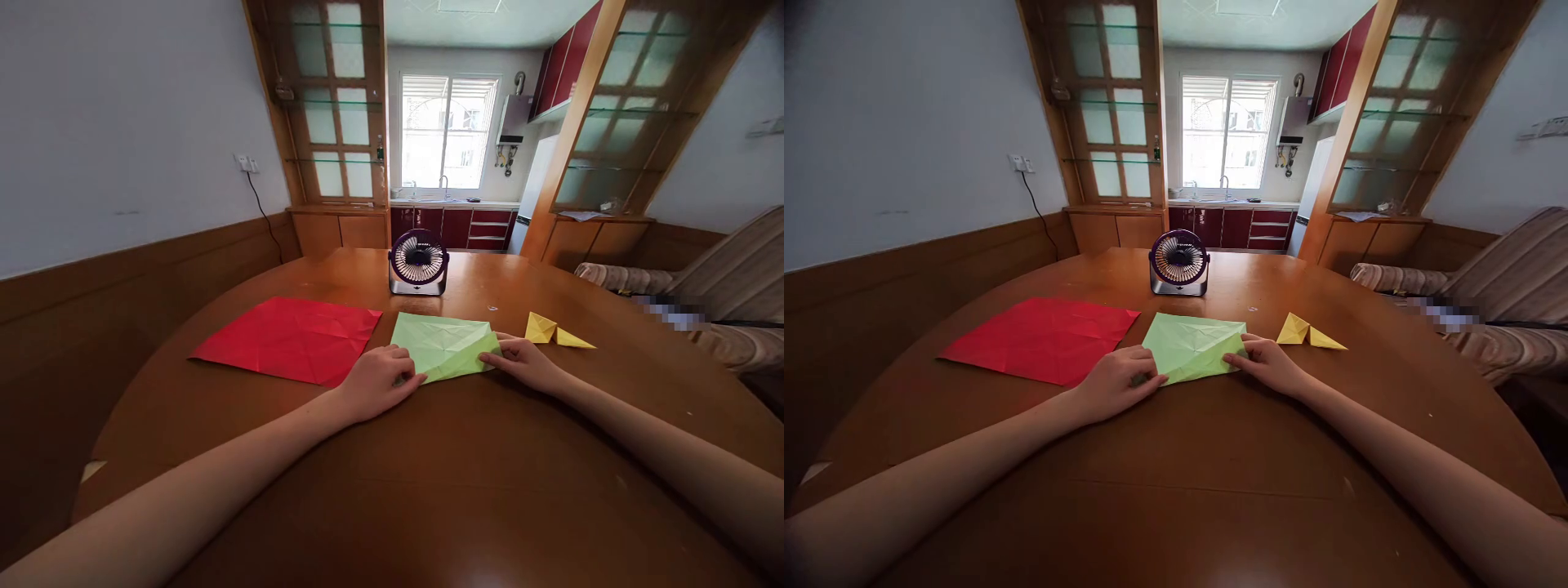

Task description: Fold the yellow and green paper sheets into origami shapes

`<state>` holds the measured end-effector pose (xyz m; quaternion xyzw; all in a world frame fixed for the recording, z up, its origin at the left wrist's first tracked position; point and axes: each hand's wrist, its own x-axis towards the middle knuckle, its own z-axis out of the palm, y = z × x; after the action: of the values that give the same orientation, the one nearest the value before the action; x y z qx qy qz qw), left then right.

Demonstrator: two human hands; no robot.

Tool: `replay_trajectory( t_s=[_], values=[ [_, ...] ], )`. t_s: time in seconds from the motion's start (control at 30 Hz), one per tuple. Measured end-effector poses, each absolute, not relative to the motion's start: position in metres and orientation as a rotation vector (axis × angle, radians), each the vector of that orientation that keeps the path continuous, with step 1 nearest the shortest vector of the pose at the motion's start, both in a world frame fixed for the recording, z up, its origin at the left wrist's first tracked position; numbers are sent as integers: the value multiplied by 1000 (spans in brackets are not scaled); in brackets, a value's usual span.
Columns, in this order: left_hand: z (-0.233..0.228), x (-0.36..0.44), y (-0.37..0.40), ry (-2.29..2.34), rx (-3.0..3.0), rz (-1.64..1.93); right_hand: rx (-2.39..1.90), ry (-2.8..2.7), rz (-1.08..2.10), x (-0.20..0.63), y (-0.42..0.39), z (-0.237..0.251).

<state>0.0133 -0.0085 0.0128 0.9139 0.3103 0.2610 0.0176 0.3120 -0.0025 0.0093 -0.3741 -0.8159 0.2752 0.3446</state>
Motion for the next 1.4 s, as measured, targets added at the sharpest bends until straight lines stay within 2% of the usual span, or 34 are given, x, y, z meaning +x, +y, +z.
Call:
replay_trajectory(
  t_s=[0.47, 0.83, 1.4],
  values=[
    [5, 12, 2, 1246, 2893, 711, -1258, -2081, 352, 320, 14, -7],
    [7, 10, 5, 1275, 2910, 649, -1307, -2053, 351, 320, 14, -7],
    [22, -5, 18, 1066, 2573, 498, -1289, -2054, 342, 319, 11, -5]
  ],
)
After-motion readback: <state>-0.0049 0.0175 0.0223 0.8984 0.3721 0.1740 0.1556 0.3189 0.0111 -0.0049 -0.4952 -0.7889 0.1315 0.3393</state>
